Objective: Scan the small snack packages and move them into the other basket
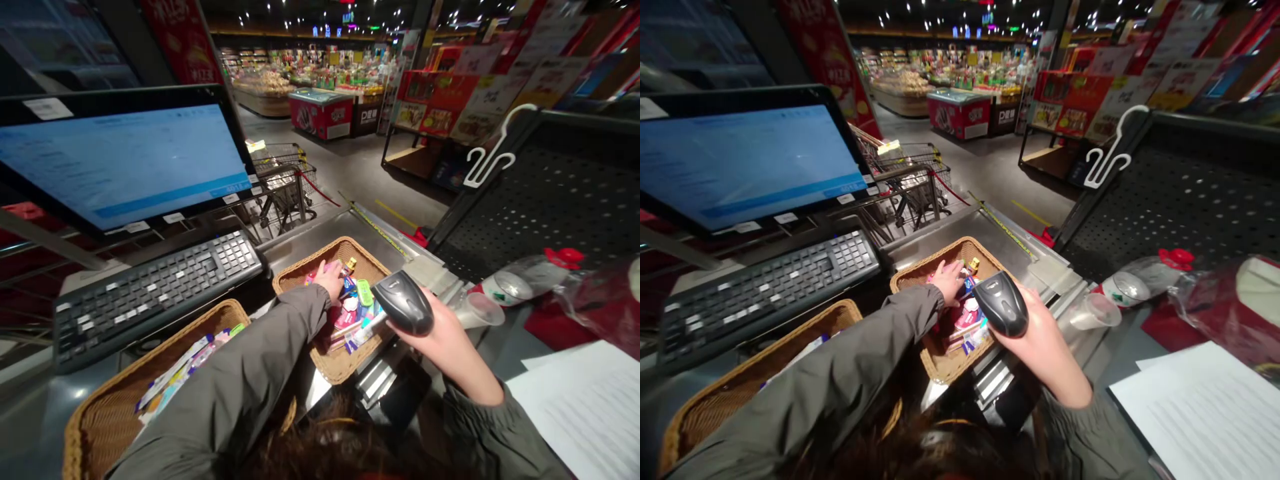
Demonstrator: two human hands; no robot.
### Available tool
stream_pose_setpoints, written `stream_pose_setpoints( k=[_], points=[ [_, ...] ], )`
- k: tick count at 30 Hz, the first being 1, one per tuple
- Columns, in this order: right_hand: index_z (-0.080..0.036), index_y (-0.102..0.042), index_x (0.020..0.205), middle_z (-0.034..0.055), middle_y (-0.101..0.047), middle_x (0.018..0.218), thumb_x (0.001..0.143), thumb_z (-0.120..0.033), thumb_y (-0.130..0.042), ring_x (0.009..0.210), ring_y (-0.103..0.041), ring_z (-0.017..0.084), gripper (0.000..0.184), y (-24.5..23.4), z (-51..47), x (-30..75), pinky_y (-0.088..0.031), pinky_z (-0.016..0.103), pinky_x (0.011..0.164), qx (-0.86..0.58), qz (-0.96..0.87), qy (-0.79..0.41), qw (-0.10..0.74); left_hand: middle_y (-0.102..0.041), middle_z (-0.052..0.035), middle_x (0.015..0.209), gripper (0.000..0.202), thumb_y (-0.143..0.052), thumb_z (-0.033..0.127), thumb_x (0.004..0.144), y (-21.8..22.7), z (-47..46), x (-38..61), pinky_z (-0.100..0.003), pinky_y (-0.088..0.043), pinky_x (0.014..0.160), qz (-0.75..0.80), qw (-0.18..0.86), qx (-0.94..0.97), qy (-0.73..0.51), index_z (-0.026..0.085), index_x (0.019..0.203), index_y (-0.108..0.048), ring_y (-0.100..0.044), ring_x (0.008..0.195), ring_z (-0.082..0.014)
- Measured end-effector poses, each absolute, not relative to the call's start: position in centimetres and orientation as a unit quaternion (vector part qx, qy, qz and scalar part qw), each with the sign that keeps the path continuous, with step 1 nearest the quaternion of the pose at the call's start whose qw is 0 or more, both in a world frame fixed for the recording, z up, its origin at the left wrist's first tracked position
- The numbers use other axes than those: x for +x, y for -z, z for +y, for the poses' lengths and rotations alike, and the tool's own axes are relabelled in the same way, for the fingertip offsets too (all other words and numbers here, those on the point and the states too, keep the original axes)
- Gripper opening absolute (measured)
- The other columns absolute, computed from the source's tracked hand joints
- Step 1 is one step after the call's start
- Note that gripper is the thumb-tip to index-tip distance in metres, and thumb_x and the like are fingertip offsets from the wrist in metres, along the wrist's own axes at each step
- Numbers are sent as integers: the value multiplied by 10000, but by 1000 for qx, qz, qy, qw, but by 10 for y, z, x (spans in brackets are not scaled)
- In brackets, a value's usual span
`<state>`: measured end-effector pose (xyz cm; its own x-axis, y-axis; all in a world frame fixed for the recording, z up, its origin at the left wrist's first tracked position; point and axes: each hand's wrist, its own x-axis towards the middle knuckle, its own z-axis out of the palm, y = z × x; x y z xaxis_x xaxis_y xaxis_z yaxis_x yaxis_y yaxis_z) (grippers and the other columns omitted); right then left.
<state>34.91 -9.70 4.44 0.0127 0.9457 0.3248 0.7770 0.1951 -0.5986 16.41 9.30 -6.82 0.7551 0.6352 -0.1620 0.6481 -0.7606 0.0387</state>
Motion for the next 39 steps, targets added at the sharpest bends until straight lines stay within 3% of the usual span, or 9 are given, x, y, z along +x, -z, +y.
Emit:
stream_pose_setpoints(
  k=[6,10,16,19,22,24,30,33,39],
  points=[
    [-235,-604,1266,118,-679,1242,854,-381,-675,1214,-615,331,443,-40,-86,363,-457,555,1079,-615,-699,-135,339,-413,-204,1533,383,-727,265,725,109,79,184,-611,-159,1203,387,48,920,41,128,1083,-719,-314,1458,-374],
    [-234,-587,1286,116,-673,1245,838,-391,-692,1200,-621,334,486,-35,-79,367,-479,549,1060,-611,-700,-127,347,-505,-141,1477,276,-531,171,833,112,86,180,-543,-201,1208,413,53,909,-9,173,1018,-736,-371,1435,-323],
    [-228,-581,1292,115,-680,1220,842,-386,-689,1177,-633,321,489,-38,-78,365,-496,525,1047,-613,-694,-136,353,-534,-143,1452,264,-598,292,829,100,110,170,-612,-241,1178,429,70,900,-41,159,999,-750,-379,1418,-362],
    [-220,-615,1242,113,-688,1208,848,-383,-681,1178,-632,316,431,-41,-78,360,-498,514,1046,-610,-701,-125,349,-553,-106,1442,339,-630,299,810,75,115,164,-577,-227,1199,416,70,904,-62,200,1121,-723,-366,1433,-318],
    [-200,-629,1215,125,-687,1206,840,-373,-682,1178,-631,316,417,-44,-79,352,-520,502,1023,-601,-706,-115,355,-522,-52,1481,232,-648,267,806,36,112,149,-570,-189,1209,392,50,912,-110,243,1018,-740,-340,1452,-290],
    [-197,-633,1205,129,-685,1210,837,-372,-681,1175,-632,319,411,-46,-80,344,-522,508,1019,-590,-715,-106,359,-500,-52,1501,141,-657,283,825,6,106,131,-591,-182,1199,379,23,910,-164,241,929,-742,-317,1464,-300],
    [-202,-601,1270,145,-647,1309,843,-404,-664,1234,-597,339,477,-61,-82,305,-472,547,1072,-509,-772,-66,374,-400,-79,1569,198,-659,338,856,-69,75,54,-602,-189,1178,375,-59,882,-280,274,1024,-742,-282,1484,-316],
    [-224,-557,1315,138,-618,1357,850,-377,-647,1292,-554,341,498,-75,-84,277,-407,581,1126,-475,-796,-56,371,-360,-60,1592,176,-664,334,848,-93,53,10,-597,-180,1177,404,-117,850,-318,294,996,-751,-281,1486,-311],
    [-205,-514,1359,149,-594,1376,840,-275,-631,1320,-525,330,536,-100,-88,214,-424,548,1123,-385,-840,-40,380,-353,-37,1595,197,-614,426,904,-120,-1,-66,-585,-173,1180,452,-220,787,-357,307,958,-761,-293,1484,-298]
  ],
)
